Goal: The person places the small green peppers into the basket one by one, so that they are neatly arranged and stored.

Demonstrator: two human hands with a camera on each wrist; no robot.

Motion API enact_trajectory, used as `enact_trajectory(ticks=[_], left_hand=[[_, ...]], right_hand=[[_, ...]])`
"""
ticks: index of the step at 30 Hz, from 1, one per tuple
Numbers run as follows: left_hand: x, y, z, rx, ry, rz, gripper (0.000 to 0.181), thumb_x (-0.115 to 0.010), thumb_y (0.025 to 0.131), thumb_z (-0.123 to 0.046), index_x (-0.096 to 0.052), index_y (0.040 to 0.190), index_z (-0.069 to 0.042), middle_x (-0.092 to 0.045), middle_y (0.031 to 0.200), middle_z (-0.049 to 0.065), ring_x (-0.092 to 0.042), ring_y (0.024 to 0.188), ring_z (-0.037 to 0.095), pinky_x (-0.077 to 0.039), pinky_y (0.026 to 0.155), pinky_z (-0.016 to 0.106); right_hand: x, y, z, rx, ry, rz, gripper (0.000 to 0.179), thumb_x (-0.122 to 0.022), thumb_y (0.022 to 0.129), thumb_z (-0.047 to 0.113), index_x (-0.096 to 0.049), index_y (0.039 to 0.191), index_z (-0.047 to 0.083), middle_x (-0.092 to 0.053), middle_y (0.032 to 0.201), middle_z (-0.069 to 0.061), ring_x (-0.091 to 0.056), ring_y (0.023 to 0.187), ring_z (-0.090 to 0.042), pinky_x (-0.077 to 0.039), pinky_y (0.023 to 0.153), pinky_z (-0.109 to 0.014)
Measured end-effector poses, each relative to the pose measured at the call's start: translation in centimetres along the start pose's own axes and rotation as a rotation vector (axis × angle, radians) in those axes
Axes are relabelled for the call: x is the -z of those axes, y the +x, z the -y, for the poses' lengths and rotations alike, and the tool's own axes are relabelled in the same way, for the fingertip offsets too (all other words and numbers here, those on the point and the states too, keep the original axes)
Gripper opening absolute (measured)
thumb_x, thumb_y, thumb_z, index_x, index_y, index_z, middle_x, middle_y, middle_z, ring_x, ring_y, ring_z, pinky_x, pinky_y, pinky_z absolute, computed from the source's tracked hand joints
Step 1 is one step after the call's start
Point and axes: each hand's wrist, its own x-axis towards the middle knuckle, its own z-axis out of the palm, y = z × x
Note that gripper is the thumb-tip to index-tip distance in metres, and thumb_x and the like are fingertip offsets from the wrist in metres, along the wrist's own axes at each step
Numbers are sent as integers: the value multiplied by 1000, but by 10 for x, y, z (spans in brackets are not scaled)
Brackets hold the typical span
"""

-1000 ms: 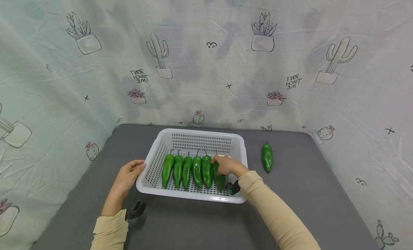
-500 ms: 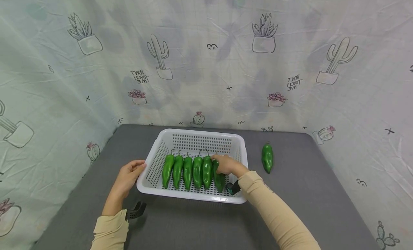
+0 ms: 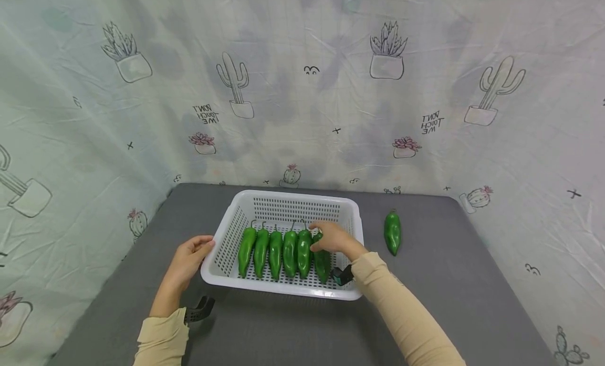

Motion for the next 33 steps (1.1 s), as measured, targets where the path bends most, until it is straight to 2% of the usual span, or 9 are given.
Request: enact_trajectory(ticks=[4, 9, 16, 21, 24, 28, 31, 33], left_hand=[[0, 0, 1, -5, -3, -2, 34, -52, 98, -17, -55, 124, 4, -63, 110, 26, -65, 90, 22, -51, 71, 29], [0, 1, 1, -13, -8, -5, 33, -52, 98, -16, -55, 124, 5, -63, 109, 26, -65, 89, 20, -51, 70, 28], [0, 0, 1, -6, -5, -8, 33, -52, 98, -17, -55, 124, 4, -63, 111, 26, -64, 89, 21, -51, 71, 29], [-1, 1, 1, -14, -4, -10, 33, -52, 98, -16, -55, 123, 5, -63, 111, 27, -65, 90, 22, -51, 71, 29], [-1, 1, 1, -15, -8, -9, 33, -52, 98, -16, -55, 123, 5, -63, 111, 27, -65, 90, 23, -51, 71, 30], [-2, 1, 1, -12, -9, -10, 33, -52, 98, -16, -55, 123, 5, -63, 111, 27, -65, 90, 23, -51, 70, 30], [-1, 0, 0, -5, -8, -12, 33, -53, 98, -17, -55, 123, 4, -63, 110, 26, -65, 90, 23, -51, 70, 30], [-1, 0, 0, -1, -10, -13, 33, -53, 98, -17, -55, 123, 4, -63, 110, 26, -65, 90, 24, -52, 71, 31]], right_hand=[[7, -3, 1, 73, 60, 6, 61, -72, 82, 14, -47, 136, 1, -48, 138, -22, -43, 127, -43, -41, 97, -54], [23, -9, 0, 133, 130, -17, 61, -67, 87, 18, -42, 139, -1, -43, 142, -21, -39, 130, -43, -35, 103, -54], [48, -22, -8, 194, 175, -164, 60, -66, 90, 20, -41, 140, 1, -41, 143, -21, -39, 131, -41, -31, 107, -52], [69, -35, -19, 175, 186, -258, 56, -62, 92, 18, -40, 140, 1, -41, 142, -24, -37, 131, -43, -29, 108, -53], [80, -43, -30, 147, 221, -301, 56, -61, 94, 21, -38, 141, 2, -40, 142, -25, -36, 131, -43, -29, 108, -53], [89, -52, -46, 151, 286, -373, 55, -59, 95, 23, -38, 141, 1, -39, 142, -24, -37, 131, -40, -30, 107, -51], [92, -58, -56, 164, 331, -421, 54, -59, 95, 22, -39, 140, -1, -41, 142, -23, -38, 131, -38, -32, 107, -47], [92, -62, -62, 154, 326, -454, 54, -59, 95, 23, -40, 140, 0, -42, 141, -22, -40, 129, -38, -35, 106, -39]])
